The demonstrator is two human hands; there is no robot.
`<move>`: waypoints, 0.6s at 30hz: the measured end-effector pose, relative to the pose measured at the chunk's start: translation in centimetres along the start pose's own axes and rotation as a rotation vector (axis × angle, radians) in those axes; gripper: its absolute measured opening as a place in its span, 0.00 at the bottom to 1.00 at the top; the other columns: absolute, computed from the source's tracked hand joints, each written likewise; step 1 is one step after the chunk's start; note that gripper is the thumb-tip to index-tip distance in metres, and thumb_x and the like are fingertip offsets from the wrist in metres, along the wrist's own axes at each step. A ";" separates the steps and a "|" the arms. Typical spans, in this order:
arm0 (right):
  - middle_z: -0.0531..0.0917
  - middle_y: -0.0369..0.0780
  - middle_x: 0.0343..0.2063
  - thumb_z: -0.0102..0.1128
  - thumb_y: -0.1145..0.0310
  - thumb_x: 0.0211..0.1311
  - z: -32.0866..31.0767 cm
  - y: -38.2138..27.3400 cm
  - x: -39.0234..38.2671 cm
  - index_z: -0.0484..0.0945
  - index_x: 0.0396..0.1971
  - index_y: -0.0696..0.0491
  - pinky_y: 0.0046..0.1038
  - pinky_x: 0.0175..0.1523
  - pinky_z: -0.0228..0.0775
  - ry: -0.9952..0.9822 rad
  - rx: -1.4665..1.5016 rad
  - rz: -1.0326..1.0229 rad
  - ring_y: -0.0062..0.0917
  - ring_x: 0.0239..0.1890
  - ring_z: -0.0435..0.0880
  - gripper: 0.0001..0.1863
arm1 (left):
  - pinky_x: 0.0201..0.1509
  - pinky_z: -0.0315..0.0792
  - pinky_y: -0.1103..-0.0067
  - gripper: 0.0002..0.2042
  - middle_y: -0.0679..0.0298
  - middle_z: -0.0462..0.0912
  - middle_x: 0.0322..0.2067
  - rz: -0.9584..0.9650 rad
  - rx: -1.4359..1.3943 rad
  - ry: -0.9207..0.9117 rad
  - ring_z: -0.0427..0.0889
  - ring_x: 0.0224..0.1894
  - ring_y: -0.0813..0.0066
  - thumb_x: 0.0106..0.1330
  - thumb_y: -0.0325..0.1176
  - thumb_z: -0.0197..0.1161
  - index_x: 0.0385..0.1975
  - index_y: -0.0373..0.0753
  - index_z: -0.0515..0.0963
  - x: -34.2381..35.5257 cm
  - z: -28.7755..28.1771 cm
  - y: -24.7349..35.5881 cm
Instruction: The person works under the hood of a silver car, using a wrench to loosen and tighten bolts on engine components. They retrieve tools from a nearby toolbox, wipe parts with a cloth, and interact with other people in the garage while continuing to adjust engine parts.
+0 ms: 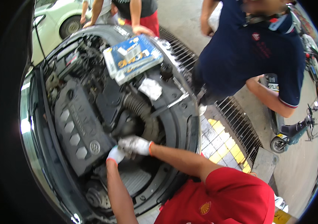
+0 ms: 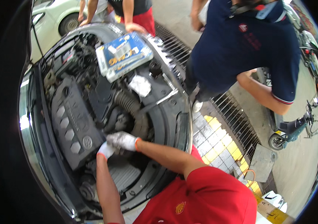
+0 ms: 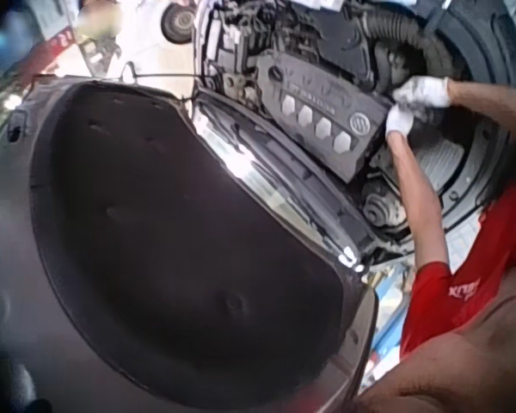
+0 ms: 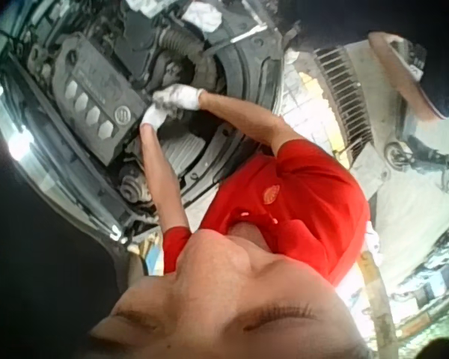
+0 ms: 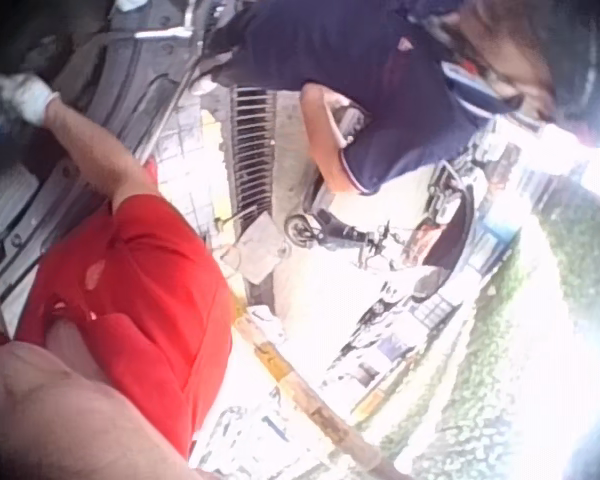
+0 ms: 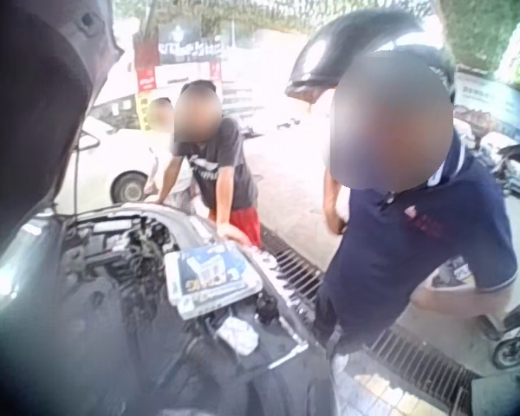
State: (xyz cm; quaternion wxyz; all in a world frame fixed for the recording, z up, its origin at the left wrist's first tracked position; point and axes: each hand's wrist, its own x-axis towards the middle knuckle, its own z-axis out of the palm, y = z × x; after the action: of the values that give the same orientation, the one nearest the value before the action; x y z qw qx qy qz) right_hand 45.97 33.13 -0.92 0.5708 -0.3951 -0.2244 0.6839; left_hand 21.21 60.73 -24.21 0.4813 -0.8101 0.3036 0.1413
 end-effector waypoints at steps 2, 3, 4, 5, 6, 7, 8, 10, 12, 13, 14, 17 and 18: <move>0.83 0.38 0.22 0.53 0.44 0.79 -2.7 -0.7 -0.1 0.83 0.40 0.52 0.32 0.31 0.82 0.104 -0.121 0.006 0.27 0.23 0.85 0.25 | 0.67 0.71 0.68 0.18 0.60 0.81 0.62 -0.271 -1.043 0.033 0.78 0.63 0.62 0.80 0.40 0.50 0.63 0.44 0.78 5.3 -4.5 -5.1; 0.82 0.38 0.19 0.52 0.41 0.80 -3.4 -1.4 0.0 0.83 0.38 0.53 0.32 0.30 0.81 0.091 -0.272 -0.011 0.26 0.21 0.84 0.28 | 0.67 0.72 0.67 0.19 0.58 0.81 0.63 -0.350 -1.311 -0.005 0.78 0.64 0.58 0.79 0.42 0.51 0.64 0.45 0.78 6.2 -6.7 -7.1; 0.82 0.41 0.18 0.48 0.37 0.80 -2.7 -2.9 0.0 0.83 0.36 0.54 0.34 0.33 0.81 0.153 -0.454 0.119 0.28 0.19 0.83 0.33 | 0.67 0.73 0.66 0.20 0.55 0.81 0.64 -0.430 -1.529 -0.058 0.79 0.65 0.55 0.79 0.44 0.53 0.64 0.46 0.78 6.2 -8.3 -8.6; 0.85 0.45 0.22 0.45 0.32 0.79 -2.5 -4.0 0.3 0.85 0.35 0.54 0.39 0.41 0.82 0.147 -0.715 0.173 0.36 0.25 0.88 0.37 | 0.66 0.75 0.64 0.21 0.52 0.81 0.65 -0.501 -1.667 -0.128 0.79 0.66 0.52 0.78 0.47 0.54 0.64 0.46 0.78 6.4 -9.9 -10.0; 0.87 0.47 0.26 0.44 0.32 0.78 -2.7 -3.7 0.6 0.87 0.36 0.54 0.40 0.45 0.82 0.154 -0.925 0.083 0.39 0.31 0.89 0.38 | 0.63 0.76 0.65 0.19 0.51 0.84 0.58 -0.487 -1.674 -0.267 0.82 0.62 0.52 0.78 0.46 0.55 0.60 0.45 0.81 6.5 -11.1 -11.7; 0.90 0.48 0.29 0.43 0.31 0.78 -3.1 -3.3 0.8 0.88 0.36 0.54 0.41 0.49 0.81 0.170 -1.140 -0.013 0.42 0.37 0.91 0.39 | 0.60 0.77 0.65 0.17 0.51 0.87 0.52 -0.463 -1.666 -0.406 0.84 0.57 0.52 0.77 0.46 0.55 0.55 0.44 0.84 6.9 -12.3 -13.5; 0.91 0.47 0.33 0.43 0.33 0.78 -2.6 -4.2 0.4 0.89 0.38 0.52 0.42 0.51 0.80 0.199 -1.229 0.028 0.42 0.42 0.91 0.37 | 0.57 0.78 0.65 0.16 0.50 0.88 0.48 -0.467 -1.644 -0.323 0.85 0.53 0.52 0.77 0.44 0.54 0.49 0.43 0.85 7.0 -13.2 -14.7; 0.92 0.45 0.38 0.44 0.39 0.77 -0.7 -4.1 0.0 0.92 0.39 0.48 0.42 0.52 0.80 0.237 -1.398 -0.021 0.42 0.47 0.91 0.32 | 0.52 0.78 0.66 0.14 0.55 0.87 0.43 -0.458 -1.557 -0.285 0.85 0.46 0.58 0.77 0.40 0.51 0.45 0.44 0.85 5.1 -10.3 -11.4; 0.91 0.42 0.39 0.44 0.50 0.79 0.5 -2.5 0.2 0.88 0.50 0.41 0.43 0.49 0.81 0.198 -1.460 -0.119 0.40 0.45 0.91 0.22 | 0.51 0.78 0.68 0.13 0.60 0.85 0.43 -0.449 -1.565 -0.333 0.83 0.45 0.64 0.78 0.37 0.49 0.47 0.45 0.83 3.3 -7.0 -7.0; 0.91 0.40 0.38 0.44 0.52 0.79 0.0 -1.5 -0.3 0.85 0.55 0.39 0.44 0.47 0.81 0.242 -1.439 -0.214 0.40 0.44 0.91 0.20 | 0.52 0.78 0.69 0.13 0.61 0.85 0.44 -0.429 -1.629 -0.311 0.83 0.46 0.65 0.79 0.36 0.49 0.48 0.45 0.83 4.4 -7.8 -8.4; 0.90 0.40 0.38 0.43 0.55 0.80 -0.5 0.0 -0.5 0.79 0.59 0.36 0.43 0.45 0.82 0.321 -1.491 -0.314 0.40 0.42 0.92 0.17 | 0.53 0.77 0.69 0.13 0.61 0.85 0.45 -0.417 -1.721 -0.296 0.83 0.47 0.66 0.79 0.35 0.49 0.49 0.44 0.82 5.2 -8.7 -9.7; 0.90 0.43 0.43 0.47 0.54 0.80 0.1 1.8 -0.9 0.80 0.55 0.44 0.45 0.48 0.82 0.451 -1.379 -0.276 0.43 0.44 0.91 0.17 | 0.57 0.77 0.72 0.13 0.64 0.85 0.50 -0.389 -2.030 -0.300 0.82 0.50 0.68 0.80 0.33 0.49 0.53 0.41 0.81 6.0 -10.6 -12.1; 0.89 0.45 0.46 0.47 0.53 0.81 0.6 1.6 -1.0 0.80 0.56 0.46 0.46 0.50 0.81 0.454 -1.297 -0.183 0.45 0.46 0.90 0.18 | 0.58 0.76 0.73 0.14 0.65 0.85 0.51 -0.388 -2.136 -0.315 0.82 0.51 0.69 0.80 0.32 0.49 0.55 0.41 0.80 5.7 -11.1 -12.4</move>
State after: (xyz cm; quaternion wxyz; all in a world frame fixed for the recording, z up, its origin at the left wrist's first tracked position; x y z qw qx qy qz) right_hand 44.56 31.89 -1.51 0.3076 -0.7692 -0.4956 0.2610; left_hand 32.70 53.51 -13.10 -0.4210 -0.8166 -0.1726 0.3552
